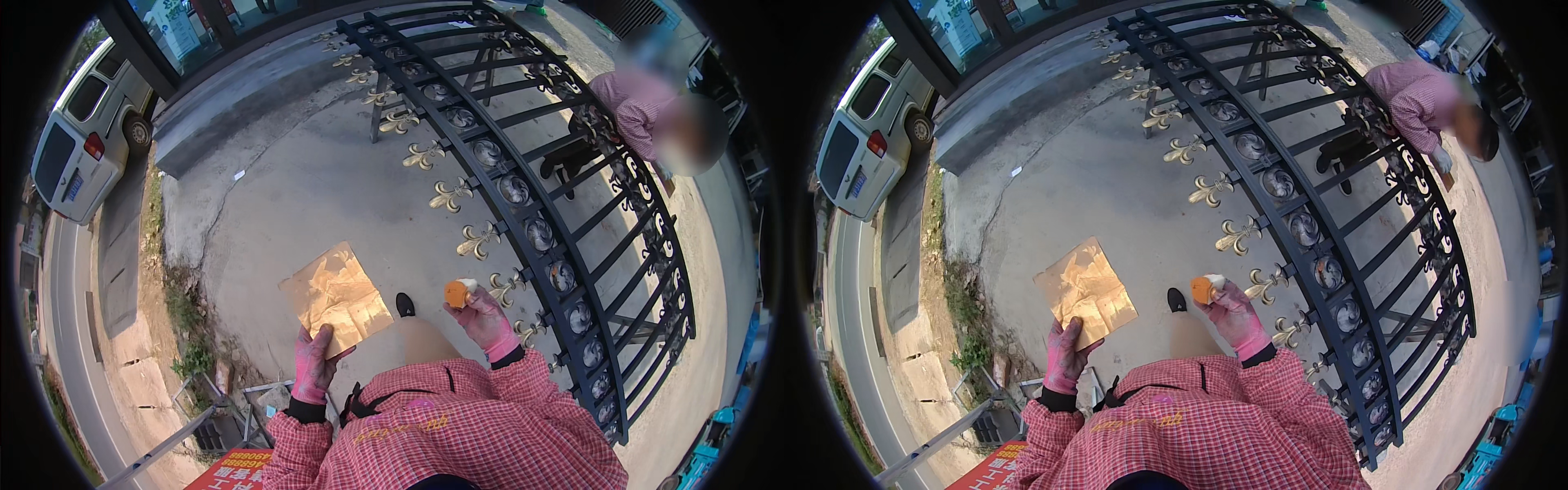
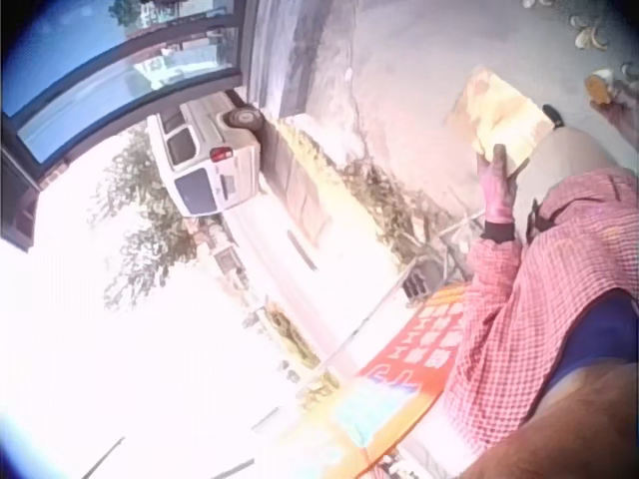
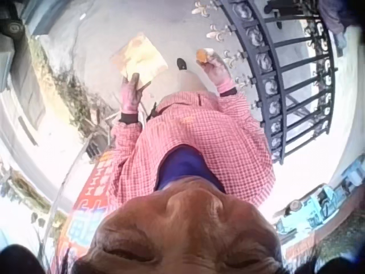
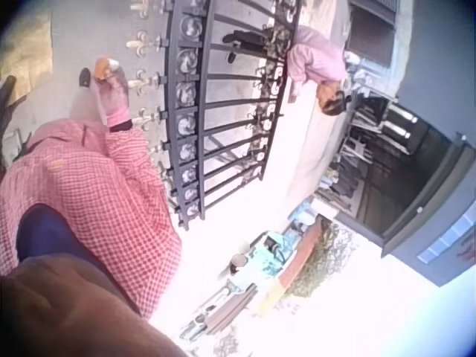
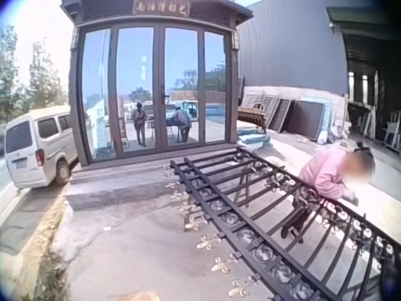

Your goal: The person applies gold paint to decorative fleur-de-lis elements on a black metal gate using a small sponge applicator. They repeatedly dip the sponge into a small container of paint and carefully rub it onto the ornamental details while holding a paper sheet in the other hand.

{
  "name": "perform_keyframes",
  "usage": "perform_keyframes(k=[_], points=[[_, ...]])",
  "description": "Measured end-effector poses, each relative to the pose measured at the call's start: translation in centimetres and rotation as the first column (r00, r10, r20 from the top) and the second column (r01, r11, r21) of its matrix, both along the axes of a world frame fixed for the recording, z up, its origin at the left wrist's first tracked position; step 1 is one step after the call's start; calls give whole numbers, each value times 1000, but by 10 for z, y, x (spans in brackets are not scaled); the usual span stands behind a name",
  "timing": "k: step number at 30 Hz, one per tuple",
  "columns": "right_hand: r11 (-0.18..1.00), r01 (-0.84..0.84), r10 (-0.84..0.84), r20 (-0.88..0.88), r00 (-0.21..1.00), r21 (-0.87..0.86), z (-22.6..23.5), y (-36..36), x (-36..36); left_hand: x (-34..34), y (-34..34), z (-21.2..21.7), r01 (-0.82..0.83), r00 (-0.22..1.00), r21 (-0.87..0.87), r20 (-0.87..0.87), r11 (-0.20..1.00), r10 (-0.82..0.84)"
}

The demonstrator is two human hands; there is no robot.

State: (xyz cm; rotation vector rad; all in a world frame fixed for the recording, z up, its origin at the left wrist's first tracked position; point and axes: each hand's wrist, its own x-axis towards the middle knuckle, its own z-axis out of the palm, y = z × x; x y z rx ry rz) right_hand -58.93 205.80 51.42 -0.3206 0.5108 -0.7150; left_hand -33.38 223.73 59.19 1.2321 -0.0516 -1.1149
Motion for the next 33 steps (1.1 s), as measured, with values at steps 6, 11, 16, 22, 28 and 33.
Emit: perform_keyframes(k=[6,11,16,22,28,33], points=[[979,-194,191,-45,980,-56,3,-99,120,69,-43,24,-159,987,-69,-21,985,158],[969,-240,238,-31,971,-64,25,-166,235,129,-66,20,-327,945,-51,-24,944,326],[984,-180,179,57,982,4,35,-217,341,209,-107,8,-364,931,-32,-50,931,362],[985,-165,166,-6,986,48,30,-269,462,351,-199,11,-219,976,-175,-49,960,214],[991,-131,130,-152,980,6,55,-320,584,462,-311,38,5,995,-171,-98,985,-22],[945,-155,125,120,985,288,10,-370,648,521,-410,24,138,968,-203,-178,969,-175]])
